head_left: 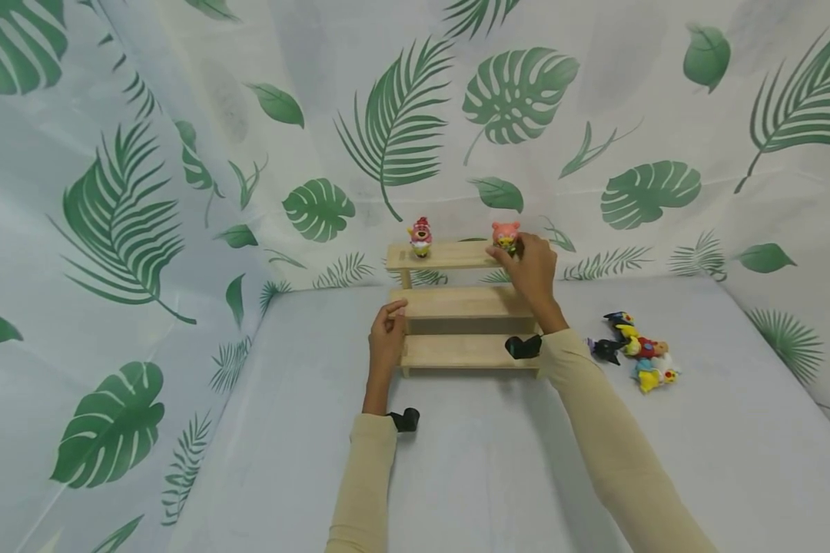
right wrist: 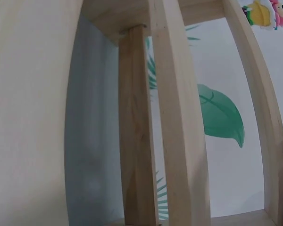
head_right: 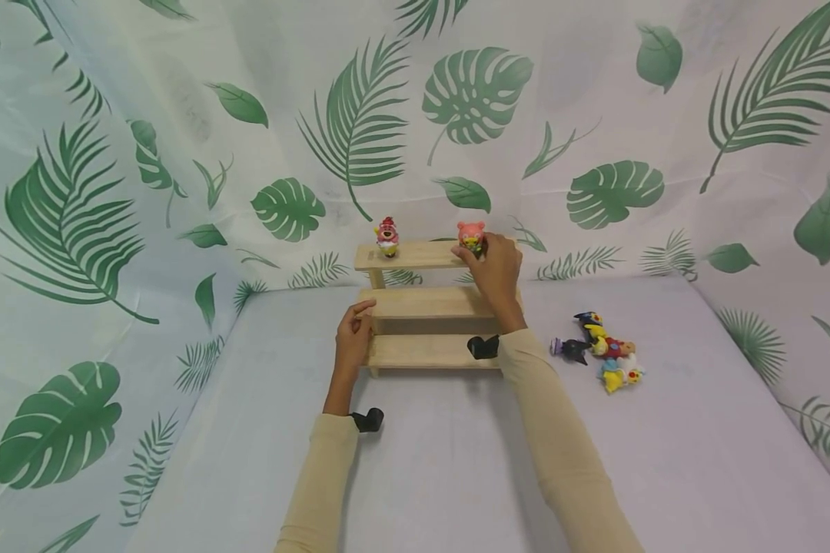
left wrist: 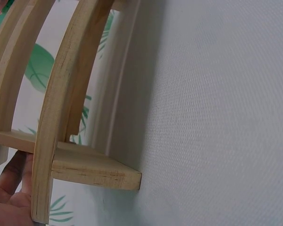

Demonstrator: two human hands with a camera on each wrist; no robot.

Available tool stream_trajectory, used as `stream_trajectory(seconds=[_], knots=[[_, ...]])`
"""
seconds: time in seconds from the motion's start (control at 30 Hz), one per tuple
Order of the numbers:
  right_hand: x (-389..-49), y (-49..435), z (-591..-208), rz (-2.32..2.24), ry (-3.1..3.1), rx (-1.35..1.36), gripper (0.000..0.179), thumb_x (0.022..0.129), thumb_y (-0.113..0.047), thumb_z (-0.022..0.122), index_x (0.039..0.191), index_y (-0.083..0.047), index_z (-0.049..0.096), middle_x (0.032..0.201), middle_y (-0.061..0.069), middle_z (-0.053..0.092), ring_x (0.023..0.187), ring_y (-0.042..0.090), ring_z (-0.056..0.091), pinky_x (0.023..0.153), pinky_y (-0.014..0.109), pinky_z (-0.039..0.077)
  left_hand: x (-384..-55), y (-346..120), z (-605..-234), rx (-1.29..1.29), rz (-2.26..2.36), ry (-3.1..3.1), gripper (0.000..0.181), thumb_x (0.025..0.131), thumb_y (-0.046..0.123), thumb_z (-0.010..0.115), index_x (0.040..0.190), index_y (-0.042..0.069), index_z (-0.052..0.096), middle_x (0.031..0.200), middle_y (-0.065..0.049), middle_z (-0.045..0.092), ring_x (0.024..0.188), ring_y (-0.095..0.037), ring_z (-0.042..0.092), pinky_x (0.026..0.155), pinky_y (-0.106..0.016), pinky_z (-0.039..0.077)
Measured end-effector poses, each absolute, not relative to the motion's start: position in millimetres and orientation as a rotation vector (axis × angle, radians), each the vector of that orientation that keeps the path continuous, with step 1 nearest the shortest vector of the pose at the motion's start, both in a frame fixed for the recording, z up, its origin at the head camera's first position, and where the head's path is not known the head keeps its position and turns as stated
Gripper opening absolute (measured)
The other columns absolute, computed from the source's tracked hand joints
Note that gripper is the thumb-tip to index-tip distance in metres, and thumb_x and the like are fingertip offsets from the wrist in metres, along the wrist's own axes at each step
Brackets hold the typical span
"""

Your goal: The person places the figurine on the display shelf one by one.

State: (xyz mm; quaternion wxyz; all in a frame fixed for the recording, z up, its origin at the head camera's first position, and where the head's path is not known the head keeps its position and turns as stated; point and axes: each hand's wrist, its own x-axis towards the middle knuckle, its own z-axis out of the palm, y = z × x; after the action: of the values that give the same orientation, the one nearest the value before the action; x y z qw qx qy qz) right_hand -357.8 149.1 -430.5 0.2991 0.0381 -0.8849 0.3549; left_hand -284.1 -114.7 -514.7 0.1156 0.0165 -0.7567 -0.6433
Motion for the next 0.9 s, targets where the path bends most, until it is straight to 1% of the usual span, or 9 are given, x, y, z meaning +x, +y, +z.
stream_trajectory(seconds=[0.07, 0.1, 0.17, 0.27, 0.37, 0.43, 0.5, 0.7, 0.9], knots=[[-357.7, 149.1, -430.6, 0.949, -2.336, 0.122, 0.045, 0.083, -0.037, 0.078, 0.076, 0.001, 0.055, 0.070, 0.014, 0.050, 0.068, 0.030, 0.044, 0.074, 0.051, 0.036, -283.5, -114.6, -514.5, 0.054, -1.884, -2.217, 0.028, 0.100, 0.036, 0.054, 0.123, 0.024, 0.066, 0.087, -0.028, 0.064, 0.069, -0.031, 0.056, 0.054, -0.024, 0.040], [-357.6, 149.0, -430.6, 0.951, -2.335, 0.128, 0.044, 0.083, -0.037, 0.078, 0.077, 0.001, 0.055, 0.070, 0.014, 0.050, 0.068, 0.029, 0.043, 0.074, 0.050, 0.035, -285.3, -115.2, -518.5, 0.050, -1.882, -2.209, 0.027, 0.100, 0.039, 0.055, 0.122, 0.027, 0.066, 0.086, -0.027, 0.064, 0.067, -0.024, 0.054, 0.053, -0.024, 0.040], [-357.1, 149.0, -430.0, 0.965, -2.339, 0.137, 0.043, 0.084, -0.036, 0.077, 0.082, 0.002, 0.058, 0.073, 0.017, 0.052, 0.070, 0.031, 0.045, 0.077, 0.051, 0.036, -285.0, -115.2, -517.6, 0.046, -1.879, -2.202, 0.027, 0.100, 0.039, 0.054, 0.121, 0.028, 0.066, 0.084, -0.025, 0.063, 0.064, -0.016, 0.051, 0.052, -0.023, 0.040], [-356.7, 149.6, -429.9, 0.983, -2.367, 0.126, 0.044, 0.085, -0.035, 0.077, 0.095, 0.006, 0.063, 0.082, 0.022, 0.058, 0.080, 0.036, 0.051, 0.087, 0.055, 0.037, -285.5, -115.0, -517.9, 0.048, -1.869, -2.205, 0.025, 0.100, 0.039, 0.054, 0.120, 0.029, 0.066, 0.083, -0.024, 0.062, 0.062, -0.009, 0.050, 0.053, -0.023, 0.041], [-355.6, 150.2, -429.7, 0.995, -2.399, 0.109, 0.049, 0.085, -0.033, 0.076, 0.109, 0.007, 0.064, 0.095, 0.025, 0.063, 0.093, 0.040, 0.055, 0.096, 0.058, 0.035, -285.3, -114.9, -517.4, 0.057, -1.855, -2.212, 0.024, 0.100, 0.038, 0.055, 0.119, 0.029, 0.066, 0.082, -0.023, 0.062, 0.061, -0.008, 0.049, 0.055, -0.024, 0.041], [-355.1, 150.6, -429.4, 1.000, -2.405, 0.108, 0.051, 0.085, -0.031, 0.077, 0.115, 0.008, 0.063, 0.101, 0.026, 0.064, 0.099, 0.041, 0.056, 0.099, 0.059, 0.034, -285.3, -114.8, -517.1, 0.058, -1.846, -2.220, 0.023, 0.100, 0.037, 0.054, 0.119, 0.030, 0.066, 0.082, -0.022, 0.062, 0.061, -0.008, 0.050, 0.055, -0.024, 0.041], [-354.7, 150.9, -428.9, 1.009, -2.404, 0.109, 0.052, 0.085, -0.031, 0.077, 0.116, 0.008, 0.062, 0.103, 0.026, 0.064, 0.101, 0.042, 0.056, 0.100, 0.059, 0.034, -285.0, -114.7, -516.6, 0.055, -1.840, -2.223, 0.023, 0.101, 0.037, 0.053, 0.119, 0.031, 0.066, 0.081, -0.023, 0.062, 0.060, -0.009, 0.049, 0.054, -0.025, 0.041], [-356.2, 151.8, -431.4, 1.004, -2.389, 0.080, 0.053, 0.084, -0.030, 0.077, 0.117, 0.008, 0.062, 0.104, 0.027, 0.064, 0.100, 0.041, 0.055, 0.099, 0.058, 0.035, -286.0, -113.7, -517.4, 0.050, -1.849, -2.221, 0.023, 0.101, 0.036, 0.054, 0.119, 0.031, 0.066, 0.082, -0.024, 0.062, 0.060, -0.010, 0.050, 0.053, -0.024, 0.040], [-357.6, 151.8, -434.5, 1.003, -2.364, 0.080, 0.048, 0.084, -0.029, 0.078, 0.111, 0.008, 0.064, 0.092, 0.024, 0.063, 0.088, 0.038, 0.054, 0.093, 0.057, 0.036, -285.8, -112.7, -518.9, 0.068, -1.849, -2.230, 0.023, 0.100, 0.037, 0.054, 0.118, 0.031, 0.066, 0.084, -0.025, 0.063, 0.062, -0.010, 0.051, 0.055, -0.024, 0.041]])
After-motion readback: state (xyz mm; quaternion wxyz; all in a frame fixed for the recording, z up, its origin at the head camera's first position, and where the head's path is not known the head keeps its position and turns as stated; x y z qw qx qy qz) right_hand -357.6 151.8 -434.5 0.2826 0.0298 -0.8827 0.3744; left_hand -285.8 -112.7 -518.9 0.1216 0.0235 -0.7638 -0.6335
